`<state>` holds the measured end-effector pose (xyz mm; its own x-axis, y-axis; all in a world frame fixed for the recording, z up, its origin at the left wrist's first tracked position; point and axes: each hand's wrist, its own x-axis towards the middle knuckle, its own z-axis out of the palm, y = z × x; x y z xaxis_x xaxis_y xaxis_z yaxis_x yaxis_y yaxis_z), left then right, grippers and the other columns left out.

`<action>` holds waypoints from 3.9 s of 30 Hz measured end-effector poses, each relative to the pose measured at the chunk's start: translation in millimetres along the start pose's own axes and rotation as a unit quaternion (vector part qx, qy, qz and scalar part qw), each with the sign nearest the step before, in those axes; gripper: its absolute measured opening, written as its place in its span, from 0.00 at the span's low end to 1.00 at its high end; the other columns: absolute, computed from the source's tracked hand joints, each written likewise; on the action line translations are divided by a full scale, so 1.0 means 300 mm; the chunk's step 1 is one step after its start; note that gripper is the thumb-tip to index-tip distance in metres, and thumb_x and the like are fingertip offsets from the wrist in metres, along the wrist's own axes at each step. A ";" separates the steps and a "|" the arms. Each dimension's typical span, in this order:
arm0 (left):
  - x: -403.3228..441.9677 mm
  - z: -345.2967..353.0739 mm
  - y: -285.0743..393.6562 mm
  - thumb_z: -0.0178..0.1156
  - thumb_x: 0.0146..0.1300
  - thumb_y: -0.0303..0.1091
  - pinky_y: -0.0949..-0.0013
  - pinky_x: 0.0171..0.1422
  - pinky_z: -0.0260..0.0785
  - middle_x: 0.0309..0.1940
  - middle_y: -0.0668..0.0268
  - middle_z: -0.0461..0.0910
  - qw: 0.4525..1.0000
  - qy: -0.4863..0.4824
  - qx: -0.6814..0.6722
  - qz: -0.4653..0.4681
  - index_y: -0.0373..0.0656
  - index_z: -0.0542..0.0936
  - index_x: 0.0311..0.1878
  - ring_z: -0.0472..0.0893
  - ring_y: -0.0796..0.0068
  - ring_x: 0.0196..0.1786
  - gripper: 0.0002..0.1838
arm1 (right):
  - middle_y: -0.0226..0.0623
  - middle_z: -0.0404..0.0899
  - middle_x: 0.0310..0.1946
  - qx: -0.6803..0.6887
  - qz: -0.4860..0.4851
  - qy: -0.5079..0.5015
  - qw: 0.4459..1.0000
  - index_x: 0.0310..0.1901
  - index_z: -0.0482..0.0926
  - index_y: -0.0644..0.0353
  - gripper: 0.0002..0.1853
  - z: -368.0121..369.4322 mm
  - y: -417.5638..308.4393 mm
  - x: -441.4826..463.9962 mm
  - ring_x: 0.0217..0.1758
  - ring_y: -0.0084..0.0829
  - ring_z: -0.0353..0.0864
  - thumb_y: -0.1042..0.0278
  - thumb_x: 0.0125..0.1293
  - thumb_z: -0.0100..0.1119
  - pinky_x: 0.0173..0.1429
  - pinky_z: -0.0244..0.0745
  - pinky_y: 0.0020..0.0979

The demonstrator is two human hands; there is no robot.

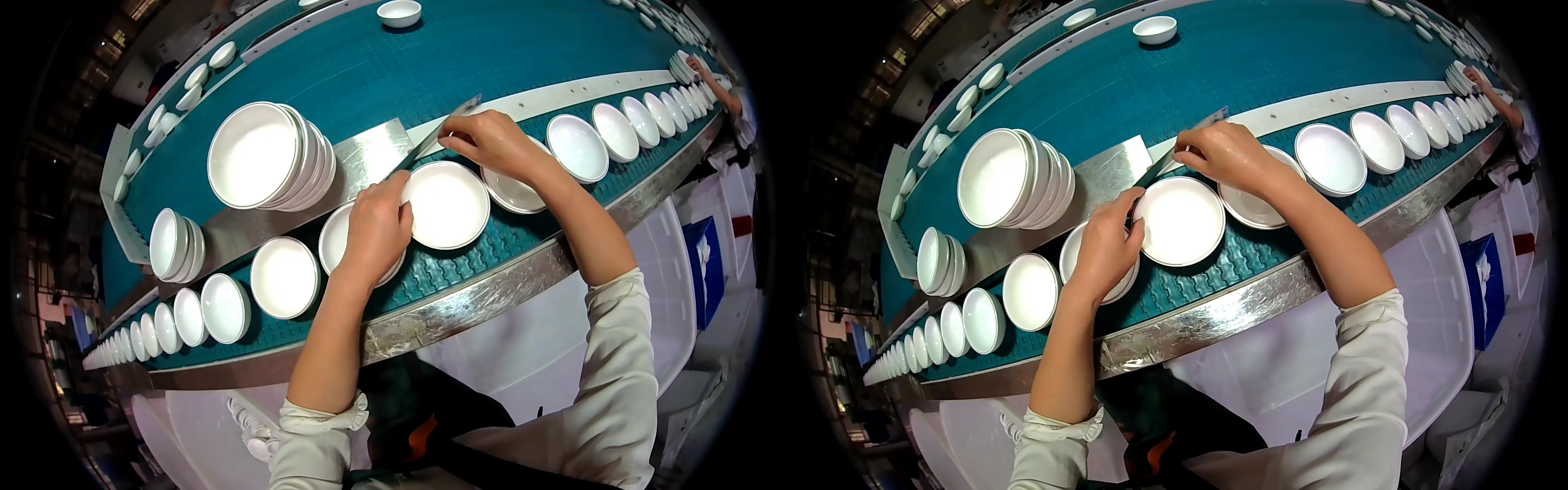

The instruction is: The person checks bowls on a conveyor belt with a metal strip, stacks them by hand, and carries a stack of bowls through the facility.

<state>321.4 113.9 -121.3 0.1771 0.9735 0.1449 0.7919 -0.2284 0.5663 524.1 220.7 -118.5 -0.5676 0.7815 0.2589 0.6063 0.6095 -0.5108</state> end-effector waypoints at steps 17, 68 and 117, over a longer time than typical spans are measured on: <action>-0.005 -0.010 0.021 0.63 0.56 0.33 0.57 0.56 0.66 0.40 0.51 0.80 0.995 0.018 0.023 0.094 0.36 0.77 0.49 0.76 0.52 0.46 0.18 | 0.43 0.84 0.28 0.038 -0.027 0.006 0.999 0.39 0.84 0.61 0.11 0.020 0.002 0.001 0.29 0.38 0.84 0.62 0.63 0.60 0.36 0.77 0.35; 0.006 -0.003 0.004 0.69 0.52 0.35 0.55 0.55 0.67 0.44 0.51 0.79 0.989 0.096 -0.010 0.116 0.33 0.76 0.49 0.76 0.51 0.49 0.23 | 0.43 0.84 0.29 0.016 -0.018 0.020 1.000 0.38 0.83 0.61 0.11 0.003 -0.006 0.004 0.30 0.40 0.84 0.62 0.64 0.59 0.36 0.77 0.35; 0.010 -0.061 0.035 0.69 0.54 0.44 0.57 0.52 0.69 0.41 0.52 0.81 0.999 0.033 0.027 -0.014 0.35 0.78 0.51 0.78 0.53 0.45 0.26 | 0.43 0.84 0.28 0.026 -0.017 0.006 1.000 0.39 0.84 0.61 0.11 0.017 -0.002 0.004 0.28 0.37 0.84 0.63 0.64 0.60 0.34 0.76 0.32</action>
<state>319.5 114.2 -100.0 0.1167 0.9761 0.1833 0.8272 -0.1977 0.5260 520.2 220.5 -122.1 -0.5810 0.7616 0.2869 0.5567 0.6291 -0.5426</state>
